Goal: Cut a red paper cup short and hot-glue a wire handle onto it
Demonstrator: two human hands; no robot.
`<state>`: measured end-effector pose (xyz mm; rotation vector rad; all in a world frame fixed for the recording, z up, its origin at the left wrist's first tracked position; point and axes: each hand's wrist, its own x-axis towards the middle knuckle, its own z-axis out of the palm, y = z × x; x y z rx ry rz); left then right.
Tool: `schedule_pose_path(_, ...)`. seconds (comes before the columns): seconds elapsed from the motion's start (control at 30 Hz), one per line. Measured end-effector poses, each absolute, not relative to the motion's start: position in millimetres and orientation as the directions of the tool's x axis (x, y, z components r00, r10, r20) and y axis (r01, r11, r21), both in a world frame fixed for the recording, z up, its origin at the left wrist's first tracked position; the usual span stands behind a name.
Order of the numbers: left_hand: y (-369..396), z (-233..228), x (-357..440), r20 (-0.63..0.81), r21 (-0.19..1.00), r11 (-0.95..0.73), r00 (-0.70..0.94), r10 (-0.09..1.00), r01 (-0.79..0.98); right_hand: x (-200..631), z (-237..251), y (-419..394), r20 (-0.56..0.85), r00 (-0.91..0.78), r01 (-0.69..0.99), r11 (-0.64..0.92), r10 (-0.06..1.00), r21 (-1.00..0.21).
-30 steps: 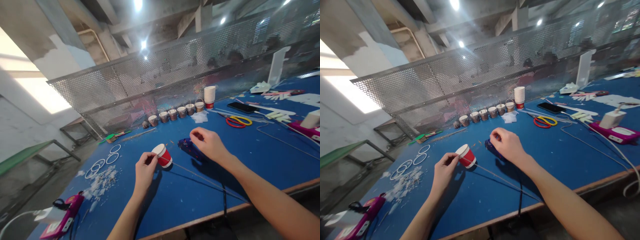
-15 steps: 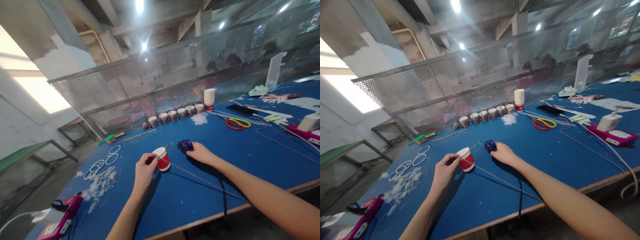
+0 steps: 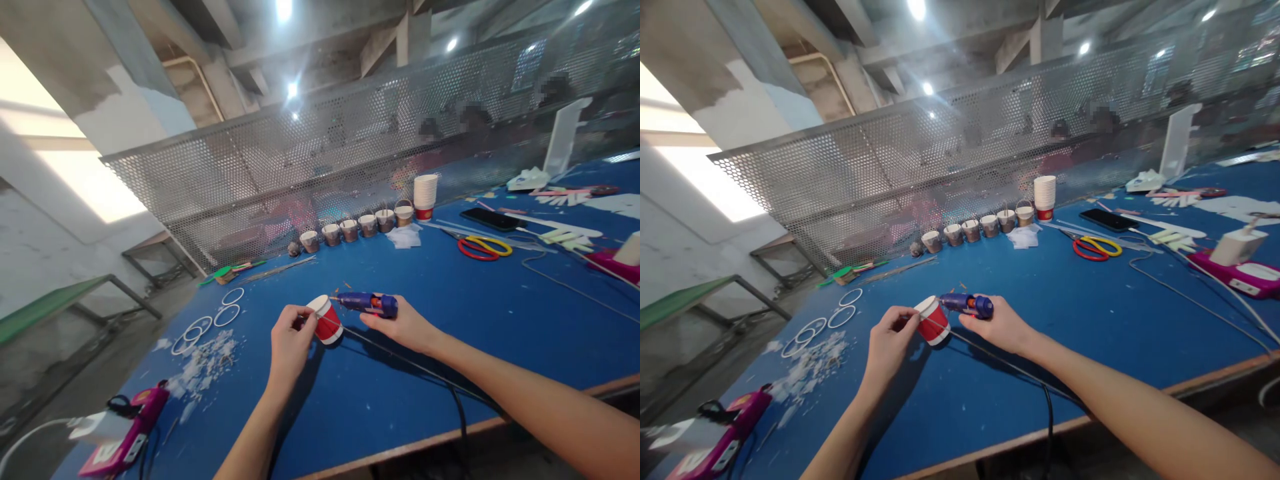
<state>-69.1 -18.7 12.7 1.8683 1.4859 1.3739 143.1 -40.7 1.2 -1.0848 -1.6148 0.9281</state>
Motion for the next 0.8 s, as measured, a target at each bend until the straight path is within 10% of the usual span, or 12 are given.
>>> schedule_pose_path(0.8,-21,14,-65,0.311,0.870,-0.252,-0.075,0.947,0.425,131,-13,-49,0.507,-0.220,0.525,0.540,0.833,-0.658)
